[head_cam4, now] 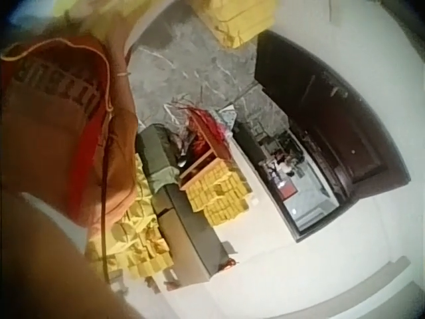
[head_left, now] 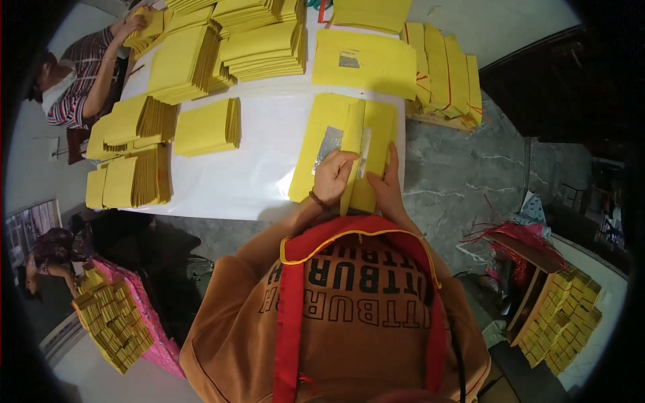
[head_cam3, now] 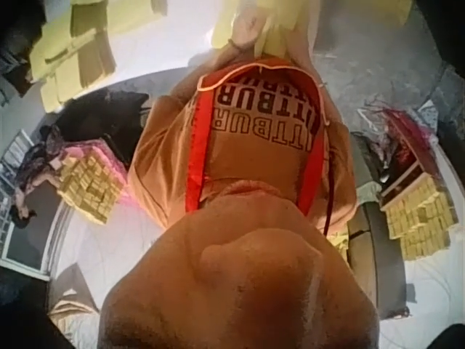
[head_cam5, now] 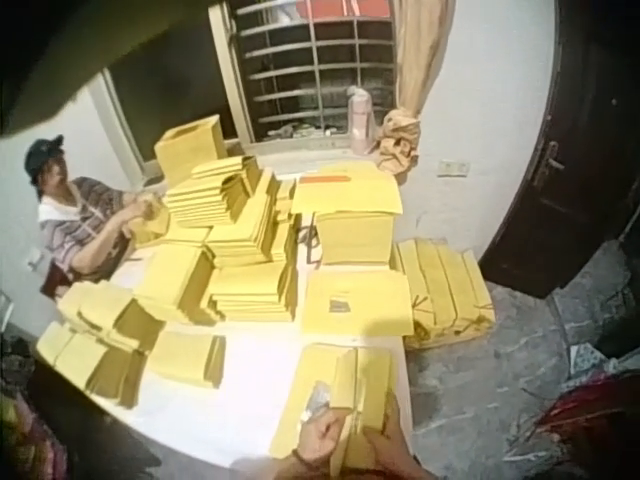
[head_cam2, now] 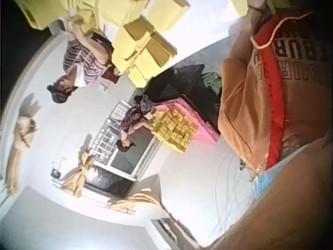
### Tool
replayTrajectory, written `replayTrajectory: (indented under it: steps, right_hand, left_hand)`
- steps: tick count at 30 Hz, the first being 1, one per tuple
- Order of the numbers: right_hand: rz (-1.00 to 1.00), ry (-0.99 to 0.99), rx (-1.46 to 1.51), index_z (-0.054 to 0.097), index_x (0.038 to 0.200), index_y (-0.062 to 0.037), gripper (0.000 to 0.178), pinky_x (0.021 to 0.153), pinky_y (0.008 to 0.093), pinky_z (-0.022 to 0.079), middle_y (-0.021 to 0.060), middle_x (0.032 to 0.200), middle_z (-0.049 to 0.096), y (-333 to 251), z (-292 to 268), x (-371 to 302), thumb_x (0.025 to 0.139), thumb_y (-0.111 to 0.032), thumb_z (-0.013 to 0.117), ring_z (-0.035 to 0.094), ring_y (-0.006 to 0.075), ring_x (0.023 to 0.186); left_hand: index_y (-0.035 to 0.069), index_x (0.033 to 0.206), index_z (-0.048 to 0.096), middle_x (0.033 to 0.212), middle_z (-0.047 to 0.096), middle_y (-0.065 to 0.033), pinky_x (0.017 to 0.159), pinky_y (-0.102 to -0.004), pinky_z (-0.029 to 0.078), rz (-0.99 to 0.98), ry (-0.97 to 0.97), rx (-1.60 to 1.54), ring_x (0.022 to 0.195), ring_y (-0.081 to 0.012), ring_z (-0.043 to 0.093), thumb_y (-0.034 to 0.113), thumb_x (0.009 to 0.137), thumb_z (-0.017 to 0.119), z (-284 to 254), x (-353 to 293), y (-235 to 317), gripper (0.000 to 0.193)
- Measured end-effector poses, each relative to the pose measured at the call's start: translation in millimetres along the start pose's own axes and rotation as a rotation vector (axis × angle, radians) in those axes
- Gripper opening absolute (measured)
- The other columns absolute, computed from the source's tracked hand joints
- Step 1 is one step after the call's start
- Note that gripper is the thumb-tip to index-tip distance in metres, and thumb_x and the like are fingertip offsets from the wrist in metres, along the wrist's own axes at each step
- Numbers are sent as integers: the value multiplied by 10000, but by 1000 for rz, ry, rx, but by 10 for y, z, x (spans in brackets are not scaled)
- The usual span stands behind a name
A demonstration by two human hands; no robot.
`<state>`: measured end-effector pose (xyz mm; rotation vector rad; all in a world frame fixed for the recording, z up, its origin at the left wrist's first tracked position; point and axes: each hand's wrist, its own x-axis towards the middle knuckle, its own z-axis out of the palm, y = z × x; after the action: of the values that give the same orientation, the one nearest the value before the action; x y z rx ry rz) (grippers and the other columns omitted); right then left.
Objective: Preparing and folding yellow paper packets with metallic foil squares.
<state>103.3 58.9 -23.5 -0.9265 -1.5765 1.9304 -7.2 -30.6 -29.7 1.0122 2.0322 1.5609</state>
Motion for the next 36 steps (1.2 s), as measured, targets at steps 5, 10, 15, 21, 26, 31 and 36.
replayTrajectory:
  steps: [5,10,15,21,26,31,36]
  right_hand:
    - [117,-129,-62,351,1303,-58,537,844,252,406,102,1176,474,-24,-100,46,785,43,445,491,157,1000]
    - [163,-136,23,443,1239,-60,480,746,199,415,67,1177,489,-45,-103,28,769,37,452,501,89,890]
    - [58,-151,-36,440,1238,-51,474,754,209,417,67,1165,491,31,-130,43,773,44,447,506,106,899]
    - [110,-138,3,430,1240,-43,478,791,221,411,90,1168,483,-76,-106,43,771,44,458,496,127,949]
    - [105,-179,15,409,1258,-35,491,864,238,387,83,1190,473,12,-153,51,777,38,471,475,145,1029]
    - [144,-184,64,417,1249,-35,475,842,235,403,72,1158,486,108,-185,92,783,39,477,487,133,1000]
    - [79,-164,47,427,1239,-41,442,824,237,415,69,1138,498,109,-201,102,805,31,474,504,127,969]
  left_hand:
    - [29,925,604,830,595,-84,626,-265,429,-224,12,-164,711,-172,548,24,818,521,-132,20,184,136]
    - [21,959,604,755,558,26,560,-181,374,-295,124,-300,648,-38,462,8,826,516,-548,-21,260,160]
    - [47,1013,603,653,473,81,459,-154,263,-312,124,-297,530,11,347,12,828,500,-951,-15,393,214]
    - [45,1054,594,649,475,74,458,-165,291,-319,52,-208,527,0,370,9,786,502,-941,43,428,286]
    - [74,1029,594,886,605,-116,620,-286,445,-21,-75,36,656,-196,548,3,729,510,-368,87,72,320]
    - [93,1064,565,799,530,-160,649,-391,446,-31,-267,242,700,-322,543,47,736,536,-158,122,178,333]
    - [93,1180,478,923,550,-187,669,-379,449,-57,-219,155,726,-319,552,100,786,531,-171,101,298,398]
